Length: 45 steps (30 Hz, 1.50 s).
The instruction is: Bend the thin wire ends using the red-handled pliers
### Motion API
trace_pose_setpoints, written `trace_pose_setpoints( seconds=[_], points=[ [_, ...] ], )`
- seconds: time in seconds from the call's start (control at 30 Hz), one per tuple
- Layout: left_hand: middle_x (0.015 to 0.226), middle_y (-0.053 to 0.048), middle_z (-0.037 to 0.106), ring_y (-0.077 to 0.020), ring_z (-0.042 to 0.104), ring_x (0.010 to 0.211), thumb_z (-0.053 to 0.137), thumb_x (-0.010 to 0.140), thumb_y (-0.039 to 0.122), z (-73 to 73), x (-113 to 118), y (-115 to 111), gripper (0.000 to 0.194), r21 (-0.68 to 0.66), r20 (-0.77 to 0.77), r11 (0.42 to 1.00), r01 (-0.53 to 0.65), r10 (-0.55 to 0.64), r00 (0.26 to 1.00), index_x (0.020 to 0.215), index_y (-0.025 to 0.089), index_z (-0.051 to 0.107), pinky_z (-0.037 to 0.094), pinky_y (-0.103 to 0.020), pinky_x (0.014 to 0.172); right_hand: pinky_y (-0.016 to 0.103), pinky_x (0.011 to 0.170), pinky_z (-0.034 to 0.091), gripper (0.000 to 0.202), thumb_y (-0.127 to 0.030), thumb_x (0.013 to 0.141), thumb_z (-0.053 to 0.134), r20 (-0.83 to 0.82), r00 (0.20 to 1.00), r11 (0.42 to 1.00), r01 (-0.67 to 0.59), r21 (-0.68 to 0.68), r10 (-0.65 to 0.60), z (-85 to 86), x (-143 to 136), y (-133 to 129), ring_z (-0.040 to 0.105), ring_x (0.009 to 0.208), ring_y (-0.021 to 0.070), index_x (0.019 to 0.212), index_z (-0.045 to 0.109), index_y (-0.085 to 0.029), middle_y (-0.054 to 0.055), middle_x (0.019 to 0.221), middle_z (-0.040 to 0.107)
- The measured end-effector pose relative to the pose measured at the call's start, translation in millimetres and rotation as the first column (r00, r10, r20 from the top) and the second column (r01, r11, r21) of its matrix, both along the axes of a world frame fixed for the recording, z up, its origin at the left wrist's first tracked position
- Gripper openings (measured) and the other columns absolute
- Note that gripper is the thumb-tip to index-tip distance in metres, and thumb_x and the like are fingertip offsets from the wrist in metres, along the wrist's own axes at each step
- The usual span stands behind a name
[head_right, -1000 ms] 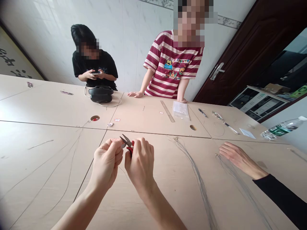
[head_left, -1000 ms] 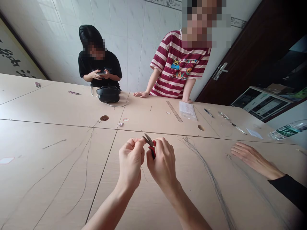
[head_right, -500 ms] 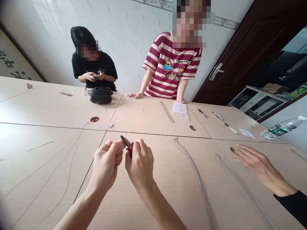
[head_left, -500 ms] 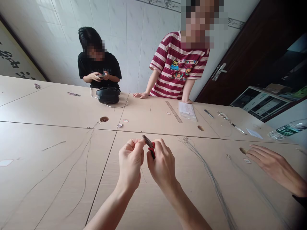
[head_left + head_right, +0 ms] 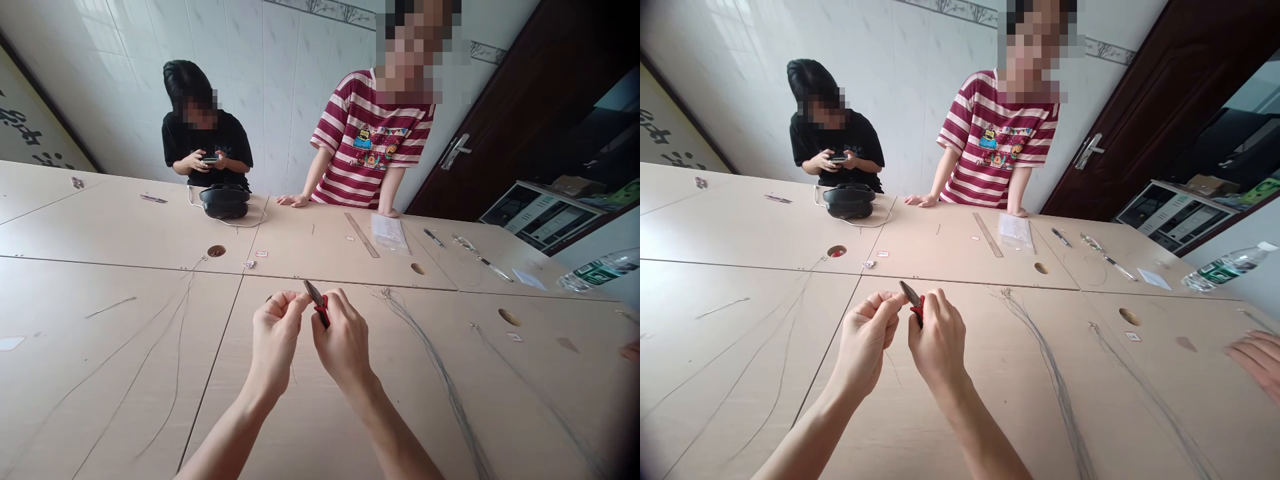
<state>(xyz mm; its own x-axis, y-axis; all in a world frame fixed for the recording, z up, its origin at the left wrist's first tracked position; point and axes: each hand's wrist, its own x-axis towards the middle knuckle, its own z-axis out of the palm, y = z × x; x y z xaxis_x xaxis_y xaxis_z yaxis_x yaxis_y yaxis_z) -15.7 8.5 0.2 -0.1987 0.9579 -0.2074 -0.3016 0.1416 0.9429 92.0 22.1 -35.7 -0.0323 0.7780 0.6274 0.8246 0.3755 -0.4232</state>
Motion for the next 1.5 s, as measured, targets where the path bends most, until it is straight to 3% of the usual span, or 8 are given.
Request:
trace_pose_setpoints(
  seconds=[0.2,0.4,0.57,0.67,1.0,1.5],
  points=[
    [0.052,0.005,0.04,-0.008,0.023,0.048,0.06,0.08,0.031,-2.1,-6.1,2.8,0.018,0.106,-0.233,0.988,0.116,-0.089,0.968,0.074,0.016,0.069,0.018,-0.021,0.045,0.024,0.049,0.034,0.013,-0.01,0.08,0.044,-0.005,1.0,1.0,0.005,-0.004,-0.005,2.2,2.7,0.4,0.046,0.053,0.0132,0.075,0.045,-0.022,-0.001,0.072,0.053],
    [0.059,0.0,0.048,-0.0098,0.027,0.049,0.06,0.085,0.04,-2.7,-13.8,4.5,0.027,0.167,-0.352,0.956,0.242,-0.172,0.92,0.081,0.016,0.072,0.019,-0.023,0.044,0.024,0.051,0.034,0.012,-0.011,0.082,0.044,-0.015,1.0,1.0,-0.002,-0.023,0.002,2.4,5.4,1.4,0.046,0.055,0.0136,0.077,0.046,-0.022,0.0,0.073,0.054],
    [0.053,0.004,0.035,-0.0096,0.02,0.046,0.056,0.088,0.038,-2.8,-20.5,5.8,0.027,0.132,-0.397,0.942,0.309,-0.235,0.887,0.092,0.018,0.073,0.017,-0.022,0.042,0.024,0.051,0.034,0.013,-0.009,0.08,0.044,0.001,1.0,0.999,-0.02,-0.035,0.02,1.7,7.1,2.7,0.049,0.057,0.0142,0.079,0.049,-0.021,0.0,0.075,0.056],
    [0.051,0.006,0.027,-0.0095,0.017,0.045,0.055,0.087,0.034,-2.6,-23.4,6.1,0.025,0.128,-0.418,0.941,0.313,-0.235,0.877,0.093,0.018,0.073,0.014,-0.022,0.041,0.025,0.052,0.035,0.013,-0.009,0.081,0.043,0.015,0.999,0.999,-0.032,-0.043,0.033,0.8,7.6,4.0,0.05,0.057,0.0145,0.08,0.049,-0.021,0.001,0.075,0.056],
    [0.049,0.006,0.027,-0.0095,0.018,0.044,0.056,0.085,0.031,-5.3,-22.4,5.5,0.023,0.19,-0.442,0.945,0.265,-0.159,0.883,0.081,0.018,0.075,0.016,-0.023,0.041,0.024,0.05,0.033,0.012,-0.011,0.079,0.043,-0.035,0.998,0.994,-0.053,-0.092,0.05,2.2,8.3,6.3,0.05,0.055,0.0138,0.078,0.048,-0.022,0.0,0.074,0.056],
    [0.053,0.005,0.025,-0.0109,0.019,0.049,0.055,0.086,0.035,-10.5,-26.4,9.6,0.026,0.175,-0.415,0.938,0.3,-0.206,0.886,0.081,0.019,0.075,0.018,-0.023,0.045,0.024,0.052,0.034,0.013,-0.011,0.08,0.043,-0.072,0.993,0.987,-0.106,-0.125,0.098,3.2,14.0,10.5,0.048,0.056,0.0131,0.077,0.05,-0.022,-0.001,0.075,0.057]
  ],
)
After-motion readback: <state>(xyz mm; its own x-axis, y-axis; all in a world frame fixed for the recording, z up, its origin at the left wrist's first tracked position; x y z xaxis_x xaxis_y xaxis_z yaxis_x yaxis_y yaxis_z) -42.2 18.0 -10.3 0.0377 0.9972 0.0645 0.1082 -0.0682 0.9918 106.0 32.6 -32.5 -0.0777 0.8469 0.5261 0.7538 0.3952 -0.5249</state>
